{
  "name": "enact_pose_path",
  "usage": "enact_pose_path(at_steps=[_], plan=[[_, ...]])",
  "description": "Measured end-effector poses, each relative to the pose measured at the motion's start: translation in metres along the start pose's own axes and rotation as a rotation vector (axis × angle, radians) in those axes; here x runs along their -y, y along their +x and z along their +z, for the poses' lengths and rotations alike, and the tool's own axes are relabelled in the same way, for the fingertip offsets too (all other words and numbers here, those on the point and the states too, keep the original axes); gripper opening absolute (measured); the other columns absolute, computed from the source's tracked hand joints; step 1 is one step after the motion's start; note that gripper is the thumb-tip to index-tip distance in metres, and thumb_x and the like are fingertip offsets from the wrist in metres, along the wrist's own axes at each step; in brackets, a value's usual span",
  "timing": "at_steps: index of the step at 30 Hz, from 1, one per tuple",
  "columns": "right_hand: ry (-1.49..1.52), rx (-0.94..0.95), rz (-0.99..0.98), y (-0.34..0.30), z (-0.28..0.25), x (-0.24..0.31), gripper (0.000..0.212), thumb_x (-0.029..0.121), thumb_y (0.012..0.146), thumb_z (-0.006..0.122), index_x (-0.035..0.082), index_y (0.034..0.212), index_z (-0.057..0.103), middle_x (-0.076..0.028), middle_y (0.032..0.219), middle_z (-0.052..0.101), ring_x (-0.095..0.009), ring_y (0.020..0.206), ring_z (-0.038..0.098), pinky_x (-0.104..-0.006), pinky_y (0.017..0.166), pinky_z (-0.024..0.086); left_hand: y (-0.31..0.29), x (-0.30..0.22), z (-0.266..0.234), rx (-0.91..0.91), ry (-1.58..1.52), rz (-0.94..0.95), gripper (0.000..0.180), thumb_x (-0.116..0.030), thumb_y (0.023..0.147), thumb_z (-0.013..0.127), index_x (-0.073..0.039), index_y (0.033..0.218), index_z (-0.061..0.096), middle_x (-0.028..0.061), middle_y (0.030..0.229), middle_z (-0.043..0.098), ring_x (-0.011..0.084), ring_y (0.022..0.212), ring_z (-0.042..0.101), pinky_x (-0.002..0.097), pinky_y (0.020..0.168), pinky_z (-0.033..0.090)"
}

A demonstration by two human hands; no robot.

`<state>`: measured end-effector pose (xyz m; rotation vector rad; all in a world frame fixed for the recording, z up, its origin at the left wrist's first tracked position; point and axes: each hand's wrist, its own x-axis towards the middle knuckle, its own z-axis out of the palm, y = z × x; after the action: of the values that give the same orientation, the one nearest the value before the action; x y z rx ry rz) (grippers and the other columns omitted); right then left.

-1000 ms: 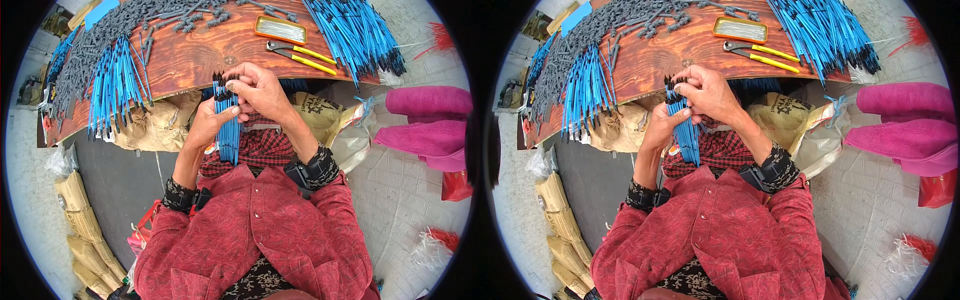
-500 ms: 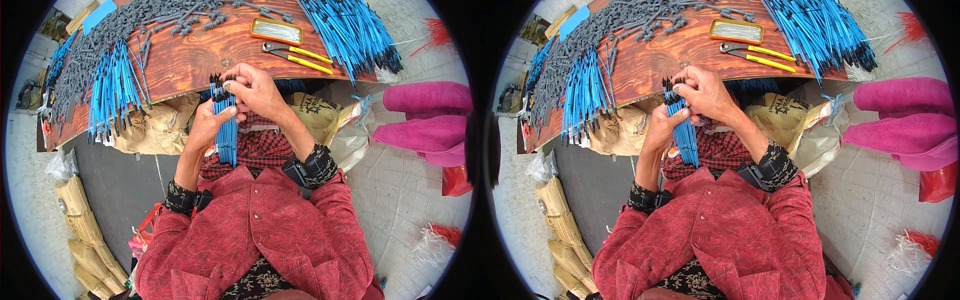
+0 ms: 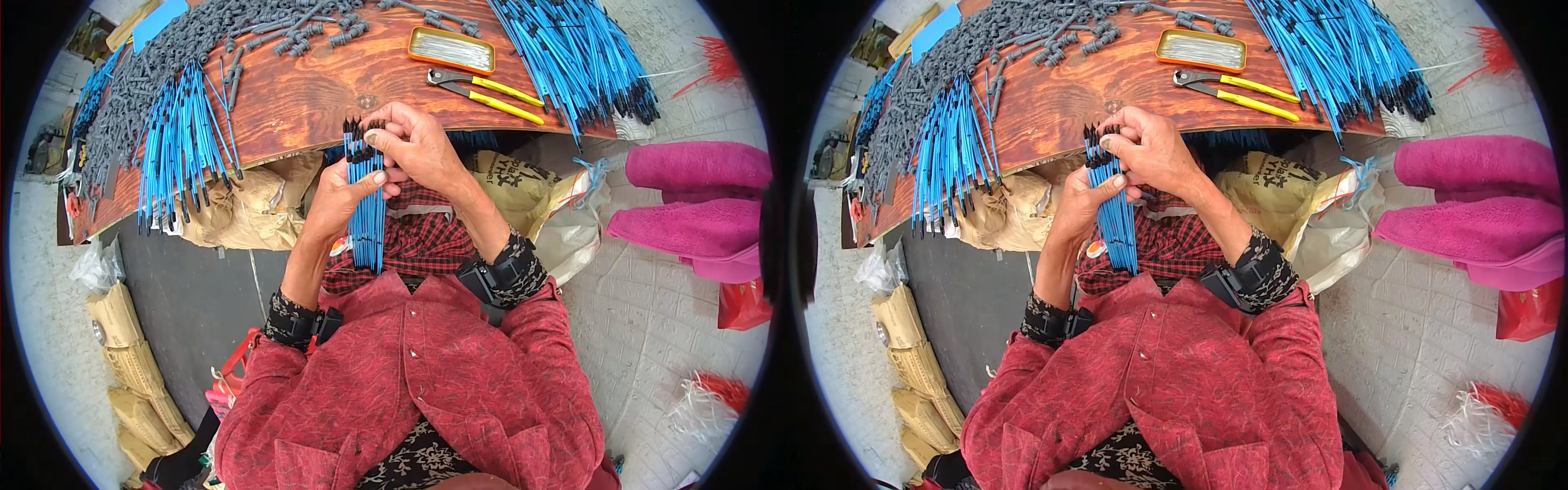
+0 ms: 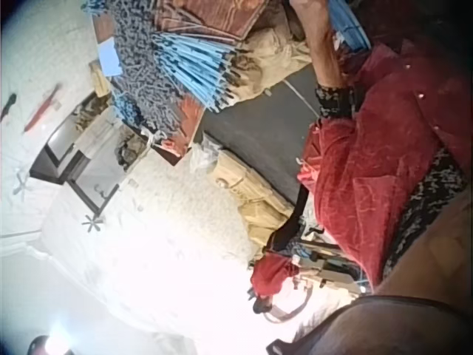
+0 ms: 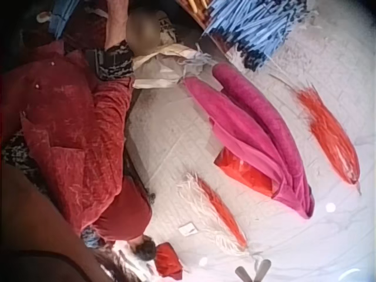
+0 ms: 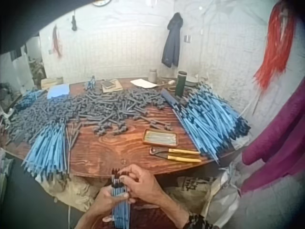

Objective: Assembling small blue plastic components onto bundles of wires at a manufacturing workbench.

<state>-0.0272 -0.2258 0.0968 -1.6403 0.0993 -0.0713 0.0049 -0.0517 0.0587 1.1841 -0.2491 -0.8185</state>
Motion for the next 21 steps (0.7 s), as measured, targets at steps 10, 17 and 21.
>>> enact_pose_path(at_steps=[10,17,21], plan=[[-0.013,-0.012,0.000,-0.004,0.002,0.003,0.022,0.013,0.090,0.069,0.000,0.107,0.066,0.001,0.067,0.063,-0.005,0.060,0.056,-0.0264,0.054,0.047,-0.003,0.002,-0.002,0.019,0.005,-0.002,0.020,-0.010,0.095,0.068,-0.001,0.113,0.065,0.0115,0.098,0.074,0.0170,0.084,0.073,0.0290,0.076,0.060],[0.127,-0.057,-0.125,-0.013,0.005,0.005,0.018,0.011,0.097,0.063,0.000,0.110,0.065,-0.004,0.082,0.070,-0.004,0.060,0.055,-0.0234,0.053,0.047,-0.014,-0.008,0.001,0.050,0.069,0.002,0.023,-0.010,0.096,0.067,0.000,0.117,0.064,0.0123,0.100,0.074,0.0170,0.084,0.072,0.0296,0.078,0.059],[0.399,-0.117,-0.413,-0.015,-0.009,-0.007,0.035,0.027,0.102,0.059,0.001,0.125,0.056,-0.012,0.114,0.070,-0.010,0.090,0.063,-0.0274,0.085,0.053,-0.040,-0.022,0.011,0.169,0.020,0.020,0.031,-0.009,0.096,0.067,0.004,0.124,0.062,0.0162,0.104,0.074,0.0193,0.089,0.073,0.0313,0.082,0.059]])
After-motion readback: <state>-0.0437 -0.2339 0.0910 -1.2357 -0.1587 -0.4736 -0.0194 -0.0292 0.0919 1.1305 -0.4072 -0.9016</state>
